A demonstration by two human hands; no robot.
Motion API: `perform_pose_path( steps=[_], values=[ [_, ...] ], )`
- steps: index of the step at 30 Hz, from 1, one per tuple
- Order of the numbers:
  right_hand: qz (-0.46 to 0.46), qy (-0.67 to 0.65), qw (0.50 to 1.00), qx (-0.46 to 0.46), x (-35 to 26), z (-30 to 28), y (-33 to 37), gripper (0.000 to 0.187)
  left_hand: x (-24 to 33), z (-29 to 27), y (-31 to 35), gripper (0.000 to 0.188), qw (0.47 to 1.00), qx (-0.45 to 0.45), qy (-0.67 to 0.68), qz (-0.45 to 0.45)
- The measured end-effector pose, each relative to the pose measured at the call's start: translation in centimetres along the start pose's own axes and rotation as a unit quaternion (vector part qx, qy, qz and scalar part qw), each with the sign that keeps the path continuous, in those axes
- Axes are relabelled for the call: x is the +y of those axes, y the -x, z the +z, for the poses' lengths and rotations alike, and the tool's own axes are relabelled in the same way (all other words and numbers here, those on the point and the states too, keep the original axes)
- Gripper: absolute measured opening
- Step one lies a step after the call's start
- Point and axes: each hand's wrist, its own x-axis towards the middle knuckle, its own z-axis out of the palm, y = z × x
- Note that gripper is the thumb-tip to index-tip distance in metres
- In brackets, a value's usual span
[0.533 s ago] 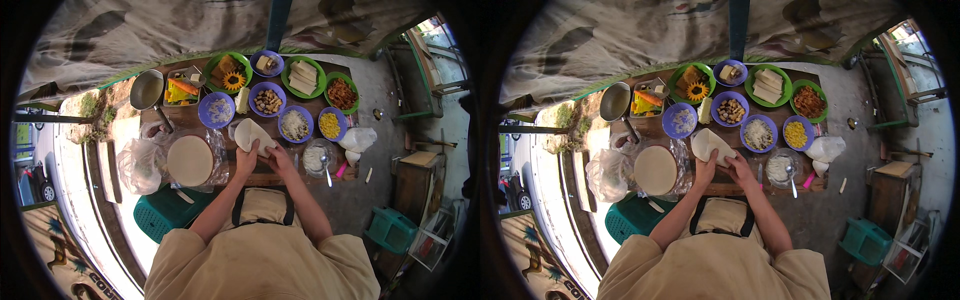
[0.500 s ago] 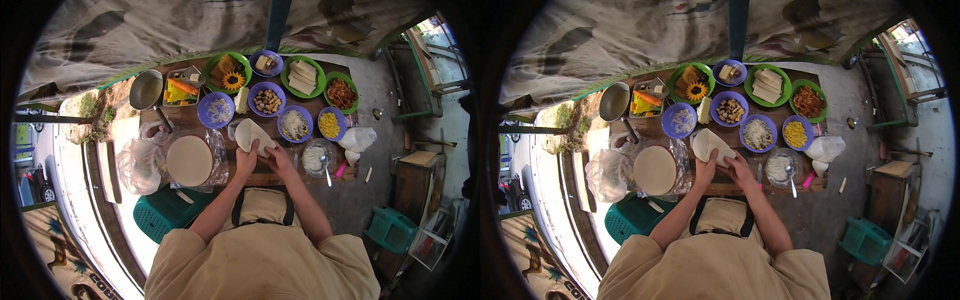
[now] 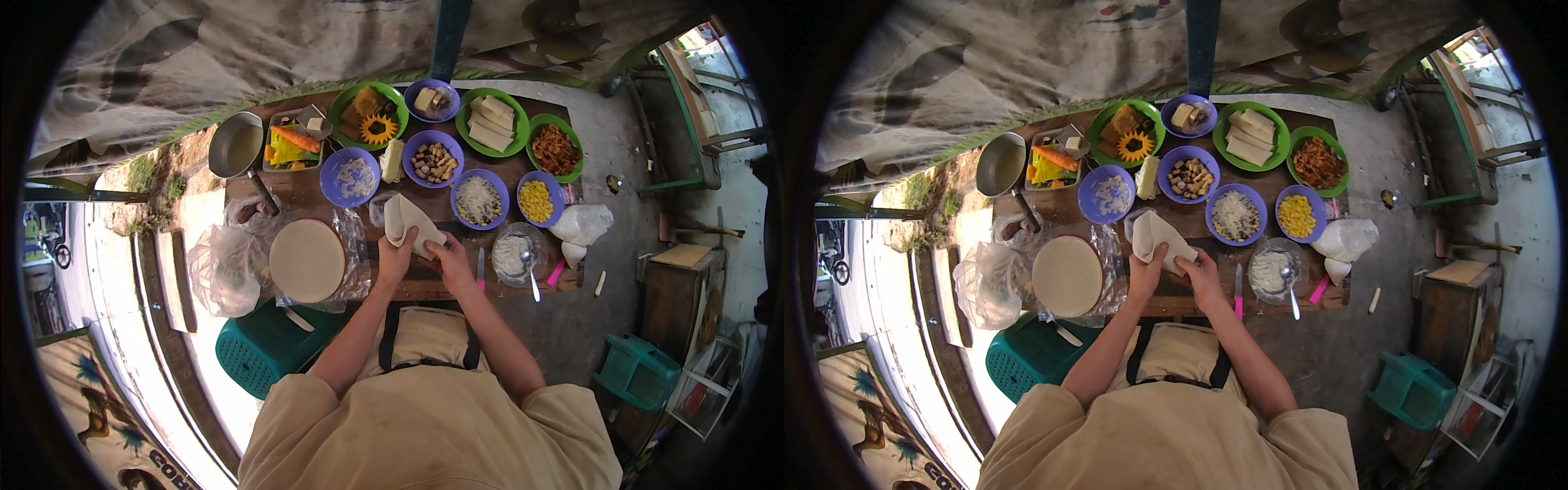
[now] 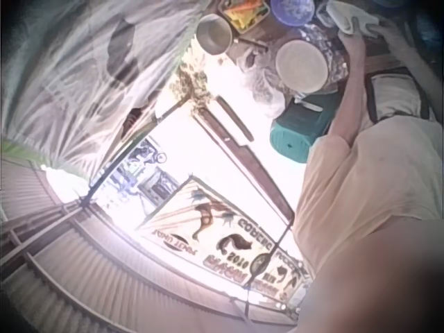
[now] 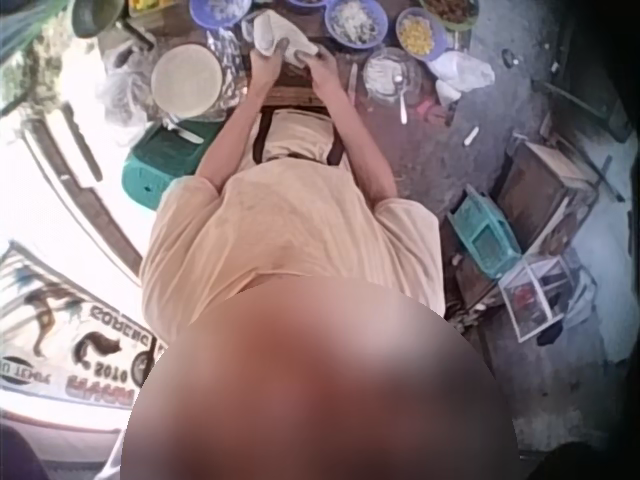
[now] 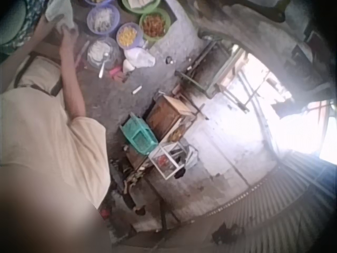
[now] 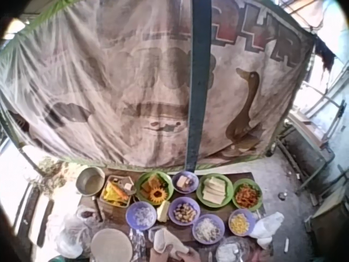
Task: The person places a round flatbread on a table, adds chopped ingredients including yellow pieces and corn, then folds the flatbread into a triangular wrap. The person uses a knife to spread a white paste on the wrap before folding.
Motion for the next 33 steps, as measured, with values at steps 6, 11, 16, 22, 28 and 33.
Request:
perform_pose_path(
  steps=[6, 11, 16, 22, 28, 33],
  values=[
    [0.017, -0.016, 0.999, -0.029, 0.4, -0.8, 0.2, 0.036, -0.4, -0.3, -0.6, 0.033, 0.99, -0.024, 0.116, -0.07],
    [0.029, -0.028, 0.999, 0.021, 1.4, -0.7, -0.1, 0.031, -0.9, 0.1, 0.4, 0.026, 0.999, -0.02, 0.027, -0.032],
    [0.044, -0.024, 0.997, 0.065, 1.6, -0.7, 0.1, 0.029, -0.3, -0.4, 1.1, 0.035, 0.978, -0.102, -0.159, 0.09],
    [0.043, 0.042, 0.992, 0.108, 1.5, -0.5, 0.2, 0.03, -0.9, -1.1, 0.7, 0.061, 0.916, -0.152, -0.253, 0.27],
    [0.032, 0.073, 0.988, 0.133, 1.5, -0.2, 0.5, 0.031, -1.0, -2.4, 0.8, 0.067, 0.874, -0.175, -0.338, 0.302],
    [0.032, 0.087, 0.987, 0.127, 0.4, 0.3, 1.1, 0.033, -0.8, -2.4, 1.2, 0.067, 0.88, -0.211, -0.324, 0.276]
  ],
)
